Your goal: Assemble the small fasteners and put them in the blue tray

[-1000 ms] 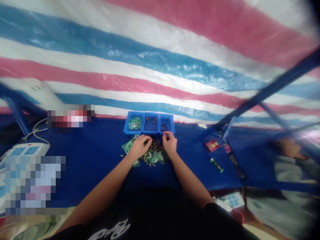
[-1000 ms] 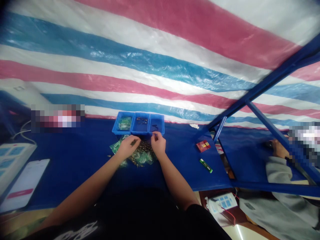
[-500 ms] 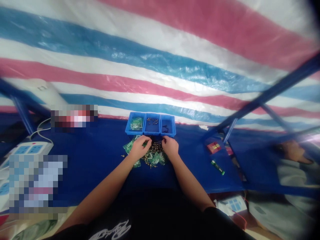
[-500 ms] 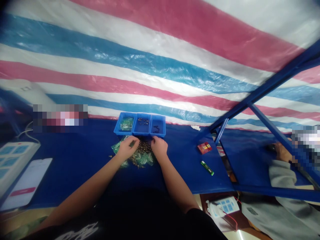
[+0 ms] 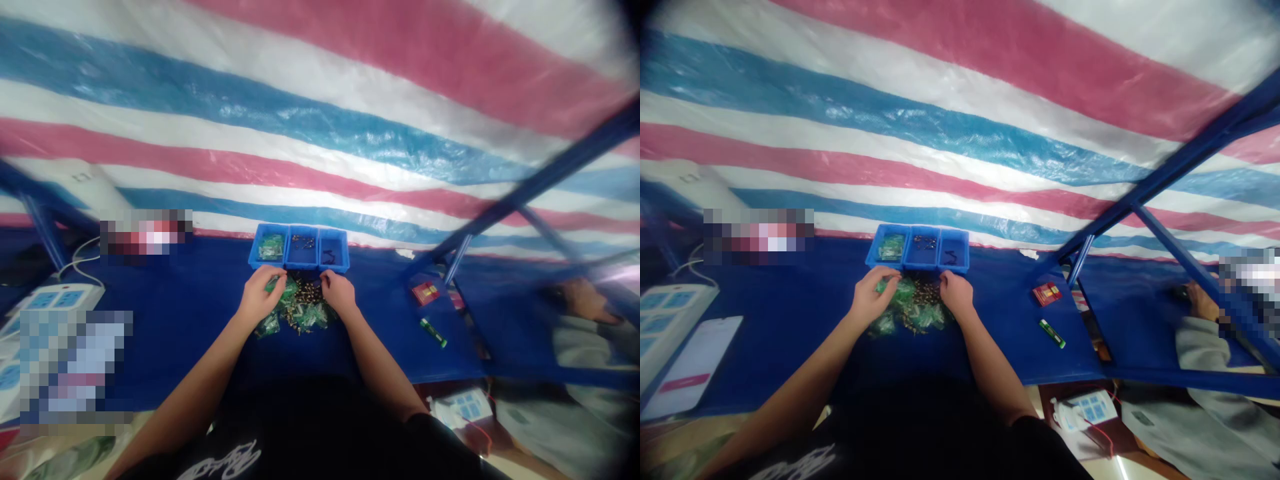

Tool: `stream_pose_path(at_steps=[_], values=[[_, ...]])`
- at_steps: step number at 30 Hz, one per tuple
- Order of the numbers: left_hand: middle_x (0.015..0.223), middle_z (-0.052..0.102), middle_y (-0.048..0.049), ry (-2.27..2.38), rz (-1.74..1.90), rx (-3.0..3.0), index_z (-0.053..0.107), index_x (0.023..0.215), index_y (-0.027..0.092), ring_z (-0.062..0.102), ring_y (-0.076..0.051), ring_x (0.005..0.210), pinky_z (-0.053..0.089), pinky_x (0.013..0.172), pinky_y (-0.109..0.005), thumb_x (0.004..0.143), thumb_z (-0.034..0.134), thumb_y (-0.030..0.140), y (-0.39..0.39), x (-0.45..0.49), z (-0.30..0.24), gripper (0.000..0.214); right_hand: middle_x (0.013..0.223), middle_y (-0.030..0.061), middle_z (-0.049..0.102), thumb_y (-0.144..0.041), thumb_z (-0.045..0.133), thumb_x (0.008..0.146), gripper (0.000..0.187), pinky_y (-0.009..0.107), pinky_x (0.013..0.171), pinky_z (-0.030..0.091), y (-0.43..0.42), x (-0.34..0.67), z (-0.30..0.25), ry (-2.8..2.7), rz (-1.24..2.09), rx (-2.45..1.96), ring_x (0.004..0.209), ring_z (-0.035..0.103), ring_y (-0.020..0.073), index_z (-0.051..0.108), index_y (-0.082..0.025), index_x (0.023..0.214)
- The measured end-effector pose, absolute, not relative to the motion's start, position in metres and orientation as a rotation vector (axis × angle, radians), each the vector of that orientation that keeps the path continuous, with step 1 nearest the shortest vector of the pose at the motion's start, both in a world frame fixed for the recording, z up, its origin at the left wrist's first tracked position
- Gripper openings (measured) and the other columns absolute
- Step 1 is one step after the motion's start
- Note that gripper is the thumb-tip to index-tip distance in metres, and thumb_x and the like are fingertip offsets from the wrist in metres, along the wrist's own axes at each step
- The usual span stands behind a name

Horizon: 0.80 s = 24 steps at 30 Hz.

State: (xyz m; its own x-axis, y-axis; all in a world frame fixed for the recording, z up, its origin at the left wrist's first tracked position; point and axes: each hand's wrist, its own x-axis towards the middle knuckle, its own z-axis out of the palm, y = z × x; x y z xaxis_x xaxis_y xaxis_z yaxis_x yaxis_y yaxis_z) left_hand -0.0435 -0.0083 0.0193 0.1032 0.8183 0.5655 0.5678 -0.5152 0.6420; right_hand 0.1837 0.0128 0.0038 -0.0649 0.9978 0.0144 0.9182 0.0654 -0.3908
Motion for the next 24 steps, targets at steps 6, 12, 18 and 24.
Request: stream_pose_path(at_steps=[6,12,18,24], values=[[0.120,0.063,-0.0105,1.588,1.083,2.362,0.059,0.119,0.022,0.056,-0.030,0.117,0.041,0.102,-0.048,0.082,0.067,0.040,-0.054,-0.072,0.021,0.042,0.104,0.0028,0.073,-0.029,0.049,0.092,0.028,0.026,0.077,0.046,0.014,0.184,0.005,-2.013,0.485,-1.977,0.093,0.067,0.0190,0.064,-0.028,0.116],[0.157,0.025,-0.0165,1.734,0.626,2.329,0.025,0.152,0.024,0.023,-0.042,0.144,0.029,0.110,-0.059,0.074,0.066,0.066,-0.083,-0.076,0.003,0.098,0.107,0.0037,0.072,-0.024,0.052,0.089,0.028,0.028,0.082,0.047,0.015,0.187,0.002,-1.972,0.525,-1.947,0.094,0.066,0.0196,0.065,-0.025,0.113],[0.159,0.022,-0.0176,1.820,0.612,2.397,0.033,0.150,0.019,0.012,-0.044,0.146,0.024,0.112,-0.061,0.080,0.058,0.068,-0.069,-0.049,-0.016,0.089,0.101,0.0030,0.071,-0.024,0.051,0.090,0.020,0.027,0.077,0.046,0.016,0.189,-0.001,-1.989,0.516,-1.924,0.089,0.065,0.0184,0.067,-0.026,0.102],[0.160,0.021,-0.0113,1.716,0.617,2.477,0.036,0.149,0.023,0.011,-0.041,0.147,0.024,0.115,-0.058,0.086,0.054,0.062,-0.056,-0.040,-0.019,0.076,0.099,0.0036,0.072,-0.025,0.049,0.091,0.020,0.026,0.075,0.045,0.017,0.188,-0.004,-2.012,0.490,-1.864,0.089,0.065,0.0189,0.066,-0.025,0.102]])
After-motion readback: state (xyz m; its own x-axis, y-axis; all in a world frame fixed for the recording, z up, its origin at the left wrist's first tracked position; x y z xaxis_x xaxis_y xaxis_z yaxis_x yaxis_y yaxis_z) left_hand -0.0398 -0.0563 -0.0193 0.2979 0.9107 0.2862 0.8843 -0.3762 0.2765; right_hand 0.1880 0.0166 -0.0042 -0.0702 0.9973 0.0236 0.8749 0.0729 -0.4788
